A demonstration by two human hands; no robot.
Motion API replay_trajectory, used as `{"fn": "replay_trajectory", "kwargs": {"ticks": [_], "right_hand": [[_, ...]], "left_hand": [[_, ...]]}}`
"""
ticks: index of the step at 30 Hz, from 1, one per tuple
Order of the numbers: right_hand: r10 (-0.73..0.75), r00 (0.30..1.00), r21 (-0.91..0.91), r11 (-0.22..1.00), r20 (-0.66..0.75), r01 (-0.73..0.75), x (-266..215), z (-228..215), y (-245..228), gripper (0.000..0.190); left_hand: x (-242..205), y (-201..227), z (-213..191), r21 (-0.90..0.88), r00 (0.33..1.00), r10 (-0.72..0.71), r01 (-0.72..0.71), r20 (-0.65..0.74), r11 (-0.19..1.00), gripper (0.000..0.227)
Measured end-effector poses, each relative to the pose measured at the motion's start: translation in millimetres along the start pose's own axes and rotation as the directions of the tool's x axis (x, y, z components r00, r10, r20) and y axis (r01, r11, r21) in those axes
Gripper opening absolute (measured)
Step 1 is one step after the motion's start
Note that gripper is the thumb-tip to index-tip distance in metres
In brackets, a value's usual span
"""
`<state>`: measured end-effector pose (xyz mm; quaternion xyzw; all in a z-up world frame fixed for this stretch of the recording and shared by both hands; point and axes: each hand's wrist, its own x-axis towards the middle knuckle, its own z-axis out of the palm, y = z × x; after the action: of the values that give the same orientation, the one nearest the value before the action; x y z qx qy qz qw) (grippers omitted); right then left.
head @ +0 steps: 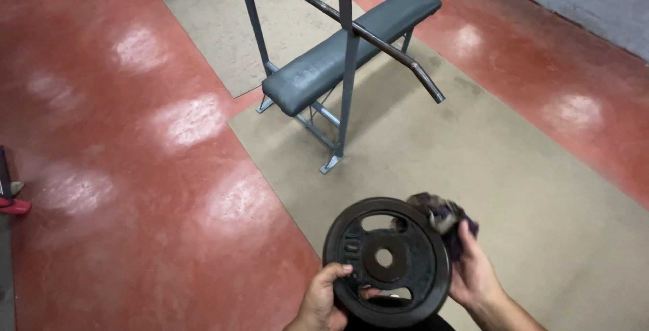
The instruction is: Wipe down gym bars and weight plates with a cloth.
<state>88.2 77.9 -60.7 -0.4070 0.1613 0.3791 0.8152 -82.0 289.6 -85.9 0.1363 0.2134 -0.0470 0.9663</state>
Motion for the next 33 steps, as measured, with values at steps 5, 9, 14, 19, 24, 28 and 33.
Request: {"fn": "replay_trajectory", "kwargs": {"ticks": [5, 9, 14, 19, 24, 28, 33], "right_hand": [[0.196, 0.977, 0.003, 0.980, 0.084, -0.197, 5, 21, 26, 0.073], [0.346, 0.914, -0.103, 0.938, 0.210, -0.331, 12, 1, 51, 0.075], [0.257, 0.934, -0.136, 0.964, 0.249, -0.229, 15, 26, 52, 0.064], [0.228, 0.902, -0.092, 0.974, 0.368, -0.208, 30, 45, 61, 0.070], [0.263, 0.722, -0.038, 0.949, 0.639, -0.313, 23, 134, 53, 0.108], [0.372, 0.605, -0.111, 0.899, 0.704, -0.424, 54, 146, 52, 0.105], [0.417, 0.842, -0.215, 0.907, 0.342, -0.362, 112, 145, 40, 0.074]], "left_hand": [[-6, 23, 5, -0.086, 0.981, 0.076, -0.093, -0.178, 0.992, 0.053], [-15, 45, 7, -0.087, 0.972, 0.182, -0.196, -0.147, 0.977, 0.054], [-29, 56, -3, -0.074, 0.958, 0.233, -0.248, -0.168, 0.966, 0.053], [-59, 69, 5, -0.051, 0.962, 0.258, -0.263, -0.087, 0.964, 0.055], [-70, 73, 16, 0.034, 0.931, 0.339, -0.337, -0.136, 0.941, 0.049], [-58, 83, 11, 0.056, 0.900, 0.416, -0.413, -0.130, 0.909, 0.046], [-27, 110, 0, 0.006, 0.918, 0.251, -0.262, -0.307, 0.965, 0.048]]}}
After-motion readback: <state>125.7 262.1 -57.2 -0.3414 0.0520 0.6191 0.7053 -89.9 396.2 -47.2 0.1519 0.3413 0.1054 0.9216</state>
